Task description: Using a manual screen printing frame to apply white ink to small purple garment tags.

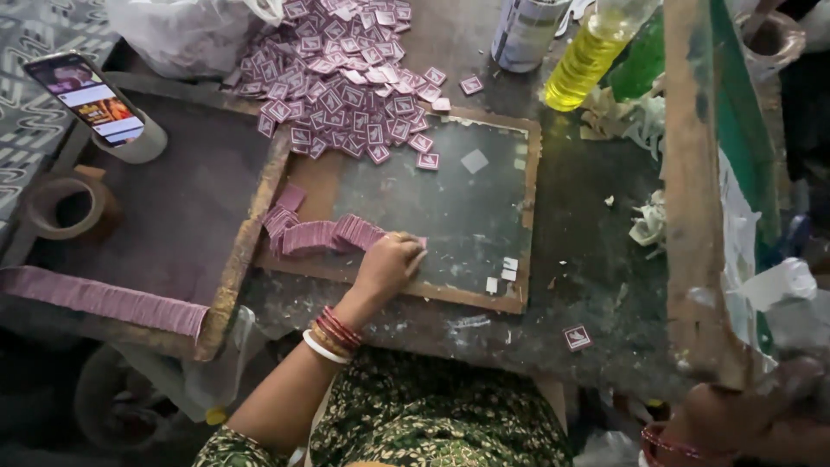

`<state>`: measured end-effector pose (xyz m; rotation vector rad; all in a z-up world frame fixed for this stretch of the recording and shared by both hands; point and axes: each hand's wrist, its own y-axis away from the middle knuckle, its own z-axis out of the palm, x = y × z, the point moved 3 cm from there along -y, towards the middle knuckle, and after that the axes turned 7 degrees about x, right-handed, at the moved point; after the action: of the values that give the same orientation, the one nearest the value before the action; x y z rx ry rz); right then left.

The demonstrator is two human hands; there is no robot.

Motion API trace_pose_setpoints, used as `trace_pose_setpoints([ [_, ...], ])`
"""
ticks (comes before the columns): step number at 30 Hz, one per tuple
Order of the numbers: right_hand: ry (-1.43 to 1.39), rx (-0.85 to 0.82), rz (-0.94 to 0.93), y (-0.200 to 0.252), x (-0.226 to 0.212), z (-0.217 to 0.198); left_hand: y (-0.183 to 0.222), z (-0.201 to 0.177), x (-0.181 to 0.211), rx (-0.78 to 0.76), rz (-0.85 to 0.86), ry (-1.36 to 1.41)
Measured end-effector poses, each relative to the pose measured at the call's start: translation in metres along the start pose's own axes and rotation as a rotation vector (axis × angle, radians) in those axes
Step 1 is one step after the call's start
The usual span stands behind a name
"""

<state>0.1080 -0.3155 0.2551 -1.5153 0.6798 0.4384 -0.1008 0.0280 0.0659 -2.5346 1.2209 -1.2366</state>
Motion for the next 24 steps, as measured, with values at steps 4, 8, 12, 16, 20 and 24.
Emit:
trace_pose_setpoints([
  [4,0.037,-0.030,0.020,-0.007,0.034,0.030,0.011,0.041,0.028,0.034,0.098,-0.023],
  [8,-0.092,-0.009,-0.105,-0.001,0.064,0.019,0.004,0.091,0.057,0.016,0.284,0.015],
  [12,0.006,0.022,-0.130,-0.006,0.048,0.023,-0.011,0.111,0.078,-0.082,0.270,-0.043],
  [16,-0.030,0.002,-0.164,0.001,0.060,0.016,-0.004,0.114,0.071,-0.085,0.318,-0.020],
  [20,-0.038,0.007,-0.157,0.000,0.053,0.021,-0.013,0.104,0.075,-0.143,0.273,0.053],
  [24,-0.025,0.016,-0.161,0.003,0.065,0.018,0.000,0.123,0.060,-0.100,0.324,0.034],
])
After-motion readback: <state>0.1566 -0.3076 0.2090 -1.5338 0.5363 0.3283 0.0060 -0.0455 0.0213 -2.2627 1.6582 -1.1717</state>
